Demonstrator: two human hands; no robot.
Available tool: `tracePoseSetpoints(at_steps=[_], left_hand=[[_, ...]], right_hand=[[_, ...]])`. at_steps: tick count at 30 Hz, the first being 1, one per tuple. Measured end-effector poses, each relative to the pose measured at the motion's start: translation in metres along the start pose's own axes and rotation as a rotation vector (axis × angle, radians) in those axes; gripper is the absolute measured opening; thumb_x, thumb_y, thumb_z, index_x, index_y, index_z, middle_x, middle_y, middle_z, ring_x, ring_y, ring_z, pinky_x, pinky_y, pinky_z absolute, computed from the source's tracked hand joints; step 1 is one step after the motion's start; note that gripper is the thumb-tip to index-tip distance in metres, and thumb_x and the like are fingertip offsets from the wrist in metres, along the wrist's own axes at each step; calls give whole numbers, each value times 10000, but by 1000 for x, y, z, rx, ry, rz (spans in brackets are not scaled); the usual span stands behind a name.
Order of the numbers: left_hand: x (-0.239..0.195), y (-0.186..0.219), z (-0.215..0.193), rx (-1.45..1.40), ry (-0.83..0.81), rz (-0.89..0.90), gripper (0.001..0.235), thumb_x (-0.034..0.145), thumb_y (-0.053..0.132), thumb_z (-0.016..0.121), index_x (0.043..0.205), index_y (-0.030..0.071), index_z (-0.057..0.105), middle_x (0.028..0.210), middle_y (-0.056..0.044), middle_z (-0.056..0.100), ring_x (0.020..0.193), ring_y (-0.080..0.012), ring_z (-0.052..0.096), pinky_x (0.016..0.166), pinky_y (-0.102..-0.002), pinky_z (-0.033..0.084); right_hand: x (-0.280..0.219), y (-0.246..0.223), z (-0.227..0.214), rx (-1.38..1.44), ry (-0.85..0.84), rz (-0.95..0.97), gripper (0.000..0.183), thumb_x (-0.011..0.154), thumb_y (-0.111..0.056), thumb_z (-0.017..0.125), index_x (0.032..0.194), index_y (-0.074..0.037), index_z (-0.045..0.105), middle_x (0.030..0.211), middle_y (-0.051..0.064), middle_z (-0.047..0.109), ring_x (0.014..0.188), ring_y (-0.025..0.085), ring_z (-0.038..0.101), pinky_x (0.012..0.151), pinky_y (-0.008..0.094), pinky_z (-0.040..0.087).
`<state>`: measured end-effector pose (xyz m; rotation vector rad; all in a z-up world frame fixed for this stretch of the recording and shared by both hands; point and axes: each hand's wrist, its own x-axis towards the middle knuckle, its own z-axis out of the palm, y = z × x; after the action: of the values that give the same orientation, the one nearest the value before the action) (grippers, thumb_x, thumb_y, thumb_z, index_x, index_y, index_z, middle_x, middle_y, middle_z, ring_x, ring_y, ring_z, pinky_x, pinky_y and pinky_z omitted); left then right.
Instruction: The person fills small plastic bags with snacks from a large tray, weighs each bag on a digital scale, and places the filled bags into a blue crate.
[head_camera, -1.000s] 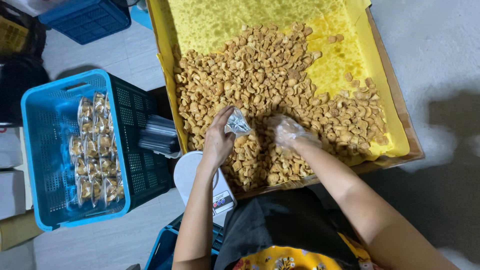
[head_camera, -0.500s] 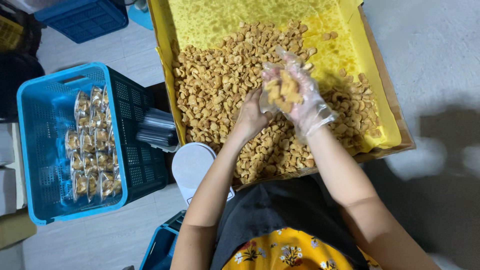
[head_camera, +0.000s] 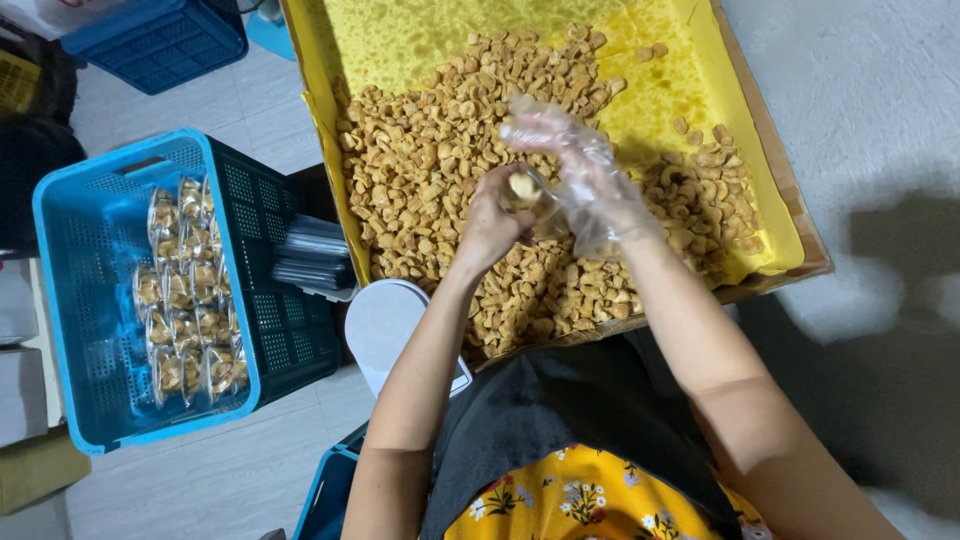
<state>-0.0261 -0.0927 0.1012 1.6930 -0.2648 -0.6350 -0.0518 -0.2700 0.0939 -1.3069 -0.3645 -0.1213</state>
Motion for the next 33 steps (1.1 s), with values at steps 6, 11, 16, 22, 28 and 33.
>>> tracePoseSetpoints(at_steps=[6, 11, 16, 22, 28, 33], left_hand=[[-6, 9, -23, -44, 14, -79, 749, 769, -106, 630, 1467, 3, 383, 1478, -189, 387, 707, -234, 679, 490, -249, 621], [-7, -8, -41, -26, 38, -51, 794, 727, -144, 587, 1474, -10, 353, 1528, -176, 296, 799, -246, 691, 516, -269, 635], [-12, -9, -44, 23, 88, -62, 787, 718, -123, 582, 1467, -23, 360, 1555, -164, 264, 884, -280, 698, 547, -284, 639], [-22, -10, -47, 128, 49, 42, 779, 753, -91, 599, 1492, -21, 366, 1553, -192, 296, 974, -276, 669, 584, -268, 662], [-21, -10, -43, 227, 9, 52, 802, 749, -82, 587, 1511, -25, 345, 1527, -190, 376, 944, -301, 692, 621, -255, 662], [-16, -14, -38, 269, -18, 94, 805, 750, -62, 632, 1502, -22, 348, 1554, -181, 341, 1197, -350, 566, 765, -321, 638]], right_hand=[[-55, 8, -41, -883, 225, 963, 1018, 776, -811, 387, 1604, -297, 93, 1690, 126, 92, 1500, 408, 202, 1081, 597, 346], [-96, 49, -14, -1237, -16, 1361, 1061, 887, -783, 464, 1620, -246, -84, 1620, 287, -2, 1497, 512, 18, 1215, 604, 109], [-102, 78, -22, -1343, -160, 1226, 960, 942, -663, 588, 1605, -272, 14, 1616, 341, -63, 1493, 514, 32, 1256, 526, 123], [-71, 24, 4, -863, 189, 1482, 946, 963, -49, 572, 1668, -324, 3, 1698, 178, -46, 1140, 364, 750, 804, 379, 608], [-77, 41, 24, -809, 117, 1369, 471, 1011, -14, 484, 1476, -39, 415, 1684, 89, 161, 841, 291, 767, 627, 340, 639], [-114, 119, -9, -1059, -19, 1173, 262, 964, -48, 607, 1225, -66, 605, 1304, 100, 525, 978, 213, 658, 871, 330, 540]])
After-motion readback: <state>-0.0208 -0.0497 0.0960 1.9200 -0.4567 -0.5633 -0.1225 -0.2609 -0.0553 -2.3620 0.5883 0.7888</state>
